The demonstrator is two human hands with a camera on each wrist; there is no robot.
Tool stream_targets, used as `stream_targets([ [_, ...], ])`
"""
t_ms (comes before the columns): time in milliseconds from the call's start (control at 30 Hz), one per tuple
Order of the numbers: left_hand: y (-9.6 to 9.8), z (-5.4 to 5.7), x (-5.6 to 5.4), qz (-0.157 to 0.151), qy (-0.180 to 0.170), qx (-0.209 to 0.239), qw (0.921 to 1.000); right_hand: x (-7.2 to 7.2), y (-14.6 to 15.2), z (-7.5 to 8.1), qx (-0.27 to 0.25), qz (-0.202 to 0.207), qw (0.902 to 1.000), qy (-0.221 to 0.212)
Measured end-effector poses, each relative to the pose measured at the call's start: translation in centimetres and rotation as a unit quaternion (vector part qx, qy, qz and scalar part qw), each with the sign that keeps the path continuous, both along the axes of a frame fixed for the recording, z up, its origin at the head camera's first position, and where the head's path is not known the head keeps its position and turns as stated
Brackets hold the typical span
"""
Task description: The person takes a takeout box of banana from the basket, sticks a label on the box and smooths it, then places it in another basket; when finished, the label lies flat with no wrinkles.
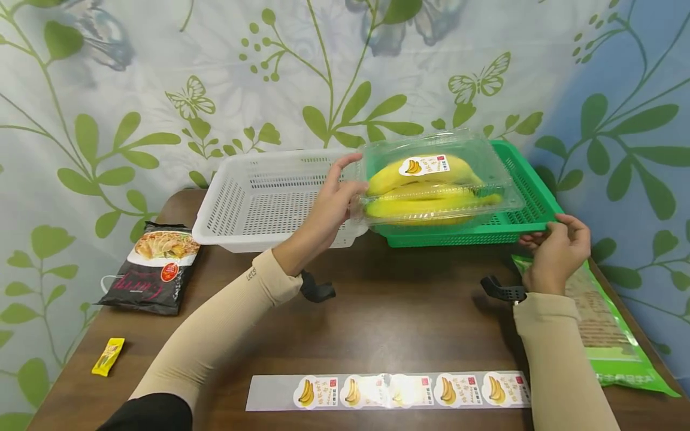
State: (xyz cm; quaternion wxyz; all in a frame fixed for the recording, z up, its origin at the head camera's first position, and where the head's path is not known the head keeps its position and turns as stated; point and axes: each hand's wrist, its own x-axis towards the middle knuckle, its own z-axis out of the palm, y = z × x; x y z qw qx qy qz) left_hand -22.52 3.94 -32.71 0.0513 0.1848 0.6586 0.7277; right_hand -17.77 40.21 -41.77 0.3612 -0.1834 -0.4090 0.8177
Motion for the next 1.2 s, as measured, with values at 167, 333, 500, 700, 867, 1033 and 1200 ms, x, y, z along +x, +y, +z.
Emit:
stream_targets([
  [167,1.3,-0.1,-1.3,-0.003,0.0,-0.02,0.9998,0.0,0.0,-0.1,-0.005,-0.005,1.0,0.0],
  [333,2.2,-0.4,-2.3,0.002,-0.002,-0.044,0.999,-0.1,-0.1,-0.2,-0.004,0.001,1.0,0.001],
  [500,3.1,-0.8,-3.0,0.013,-0.02,-0.053,0.9983,-0.2,-0.3,-0.3,0.0,0.004,1.0,0.0],
  [700,4.1,-1.1,-3.8,0.002,-0.023,-0.071,0.9972,0.0,-0.3,-0.3,0.001,0.0,1.0,-0.001],
  [867,4.6,-0.9,-4.4,-0.009,-0.031,-0.11,0.9934,0.0,-0.3,-0.3,0.0,-0.003,1.0,0.0],
  [1033,5.8,-0.9,-4.8,-0.015,-0.041,-0.132,0.9902,0.1,-0.2,-0.1,0.0,-0.001,1.0,0.0],
  [1200,7.5,-0.9,-4.8,-0.002,-0.049,-0.155,0.9866,0.1,0.2,0.1,-0.001,0.004,1.0,0.004],
])
